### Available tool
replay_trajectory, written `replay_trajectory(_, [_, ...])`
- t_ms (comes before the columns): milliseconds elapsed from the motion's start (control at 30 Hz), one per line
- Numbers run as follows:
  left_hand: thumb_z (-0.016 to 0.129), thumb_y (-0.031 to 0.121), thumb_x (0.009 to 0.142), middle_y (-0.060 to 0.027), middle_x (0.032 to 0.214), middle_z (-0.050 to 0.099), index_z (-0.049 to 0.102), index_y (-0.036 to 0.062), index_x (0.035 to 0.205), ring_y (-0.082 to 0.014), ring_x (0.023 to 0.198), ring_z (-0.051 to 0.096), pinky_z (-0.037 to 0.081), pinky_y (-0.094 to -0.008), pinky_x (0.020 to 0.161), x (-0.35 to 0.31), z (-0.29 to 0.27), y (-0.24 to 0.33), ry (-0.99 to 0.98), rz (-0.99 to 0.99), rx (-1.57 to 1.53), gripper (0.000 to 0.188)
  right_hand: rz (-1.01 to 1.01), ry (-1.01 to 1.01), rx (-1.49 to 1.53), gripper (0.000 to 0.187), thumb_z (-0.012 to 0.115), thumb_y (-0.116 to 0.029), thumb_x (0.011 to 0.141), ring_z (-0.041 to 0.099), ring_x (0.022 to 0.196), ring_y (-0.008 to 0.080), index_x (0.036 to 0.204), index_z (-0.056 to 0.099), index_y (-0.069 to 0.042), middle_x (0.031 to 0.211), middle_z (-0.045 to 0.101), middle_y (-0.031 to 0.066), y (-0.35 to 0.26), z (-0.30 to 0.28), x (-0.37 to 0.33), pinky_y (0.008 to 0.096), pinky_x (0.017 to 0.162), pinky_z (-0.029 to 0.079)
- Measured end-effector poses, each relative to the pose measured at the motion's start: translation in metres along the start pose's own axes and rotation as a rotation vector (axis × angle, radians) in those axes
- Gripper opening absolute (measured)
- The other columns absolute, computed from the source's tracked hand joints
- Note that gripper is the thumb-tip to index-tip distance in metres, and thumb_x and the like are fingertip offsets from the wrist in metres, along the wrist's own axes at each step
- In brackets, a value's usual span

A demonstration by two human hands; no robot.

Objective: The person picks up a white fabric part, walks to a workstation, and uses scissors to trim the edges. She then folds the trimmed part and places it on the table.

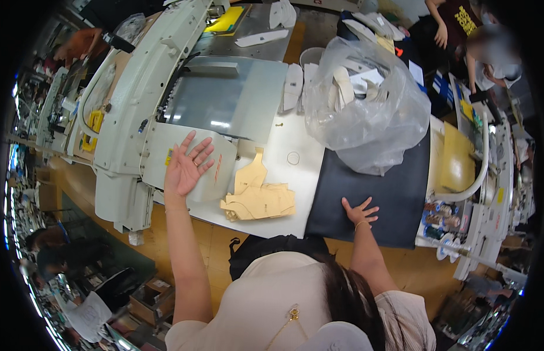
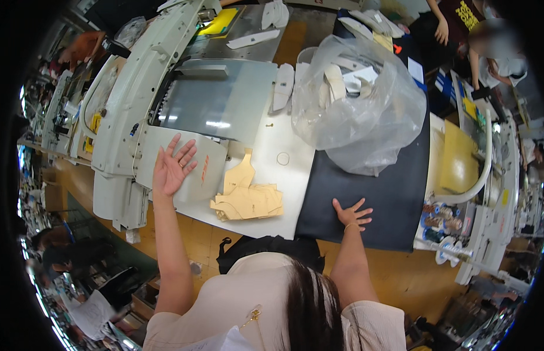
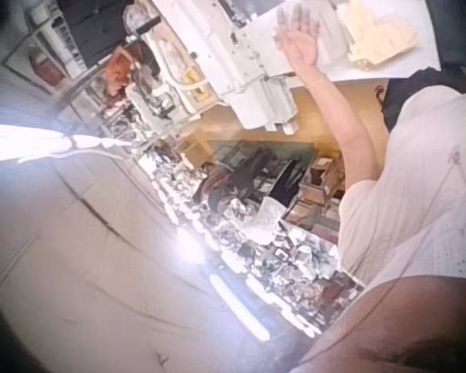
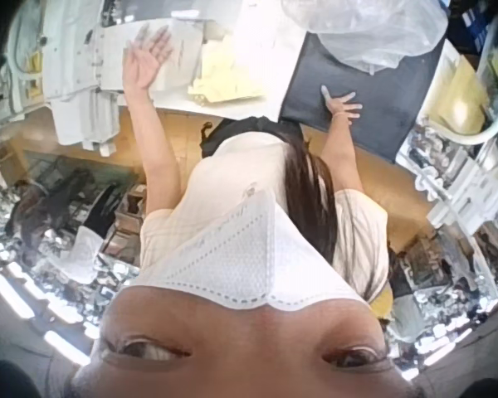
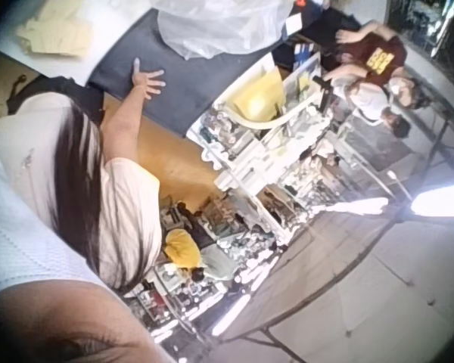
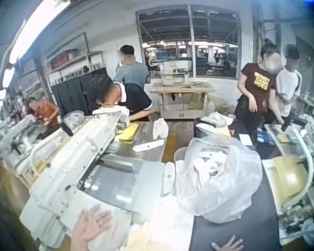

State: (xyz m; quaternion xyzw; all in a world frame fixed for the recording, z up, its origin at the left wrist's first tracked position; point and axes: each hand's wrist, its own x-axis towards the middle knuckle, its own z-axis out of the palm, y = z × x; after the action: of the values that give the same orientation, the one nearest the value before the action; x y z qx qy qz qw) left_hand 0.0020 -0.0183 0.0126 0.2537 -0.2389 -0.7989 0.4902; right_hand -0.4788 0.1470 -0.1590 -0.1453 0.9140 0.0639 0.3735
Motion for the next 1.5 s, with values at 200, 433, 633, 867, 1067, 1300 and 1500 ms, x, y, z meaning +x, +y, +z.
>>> replay_trajectory(200, [0.035, 0.046, 0.098, -0.0240, 0.145, 0.031, 0.025, 0.0120, 0.145, -0.0335, 0.131, 0.039, 0.038, -0.0521, 0.103, 0.002, -0.002, 0.000, -0.019, -0.017, -0.057, 0.058, -0.011, 0.038, 0.012, 0.127, 0.056, -0.086, 0.057, -0.017, 0.137, 0.0488, 0.148, -0.013, -0.030, 0.151, -0.024, 0.0191, 0.005, 0.006, 0.007, 0.0677, 0.105, 0.003])
replay_trajectory(433, [0.036, 0.046, 0.098, -0.0243, 0.147, 0.027, 0.024, 0.0118, 0.145, -0.0333, 0.132, 0.037, 0.036, -0.0543, 0.104, 0.003, -0.008, 0.000, -0.055, -0.031, -0.099, 0.060, 0.002, -0.035, 0.035, 0.127, 0.057, -0.085, 0.058, -0.024, 0.135, 0.0478, 0.147, -0.016, -0.031, 0.150, -0.028, 0.0177, 0.003, 0.005, 0.010, 0.0672, 0.104, -0.003])
replay_trajectory(633, [0.036, 0.046, 0.098, -0.0239, 0.148, 0.025, 0.023, 0.0125, 0.146, -0.0326, 0.134, 0.035, 0.034, -0.0537, 0.105, 0.003, -0.011, 0.001, -0.075, -0.039, -0.111, 0.060, -0.005, -0.050, 0.047, 0.127, 0.058, -0.084, 0.059, -0.027, 0.134, 0.0474, 0.146, -0.017, -0.031, 0.149, -0.029, 0.0171, 0.003, 0.004, 0.011, 0.0674, 0.104, -0.004])
replay_trajectory(867, [0.035, 0.046, 0.098, -0.0243, 0.148, 0.025, 0.023, 0.0126, 0.146, -0.0330, 0.133, 0.036, 0.033, -0.0537, 0.106, 0.004, -0.008, 0.000, -0.085, -0.037, -0.123, 0.059, 0.009, -0.062, 0.037, 0.127, 0.057, -0.085, 0.058, -0.027, 0.134, 0.0470, 0.146, -0.018, -0.031, 0.149, -0.030, 0.0168, 0.002, 0.003, 0.010, 0.0670, 0.104, -0.004])
replay_trajectory(1067, [0.036, 0.046, 0.098, -0.0248, 0.148, 0.025, 0.023, 0.0123, 0.146, -0.0336, 0.133, 0.036, 0.034, -0.0541, 0.105, 0.004, -0.009, 0.000, -0.082, -0.034, -0.125, 0.059, 0.017, -0.060, 0.036, 0.127, 0.058, -0.084, 0.059, -0.026, 0.134, 0.0466, 0.146, -0.018, -0.032, 0.149, -0.030, 0.0167, 0.002, 0.003, 0.010, 0.0670, 0.104, -0.004])
replay_trajectory(1300, [0.036, 0.046, 0.098, -0.0249, 0.148, 0.025, 0.023, 0.0122, 0.146, -0.0337, 0.133, 0.036, 0.034, -0.0542, 0.105, 0.004, -0.010, 0.001, -0.079, -0.039, -0.123, 0.060, 0.019, -0.069, 0.030, 0.127, 0.058, -0.084, 0.059, -0.027, 0.135, 0.0462, 0.145, -0.019, -0.032, 0.148, -0.031, 0.0163, 0.001, 0.002, 0.009, 0.0667, 0.104, -0.004])
replay_trajectory(1500, [0.035, 0.046, 0.098, -0.0248, 0.148, 0.025, 0.022, 0.0121, 0.146, -0.0338, 0.134, 0.035, 0.033, -0.0542, 0.105, 0.004, -0.011, 0.001, -0.100, -0.038, -0.125, 0.060, 0.015, -0.070, 0.030, 0.127, 0.057, -0.085, 0.059, -0.027, 0.134, 0.0463, 0.145, -0.019, -0.032, 0.148, -0.032, 0.0165, 0.001, 0.001, 0.008, 0.0669, 0.105, -0.003])
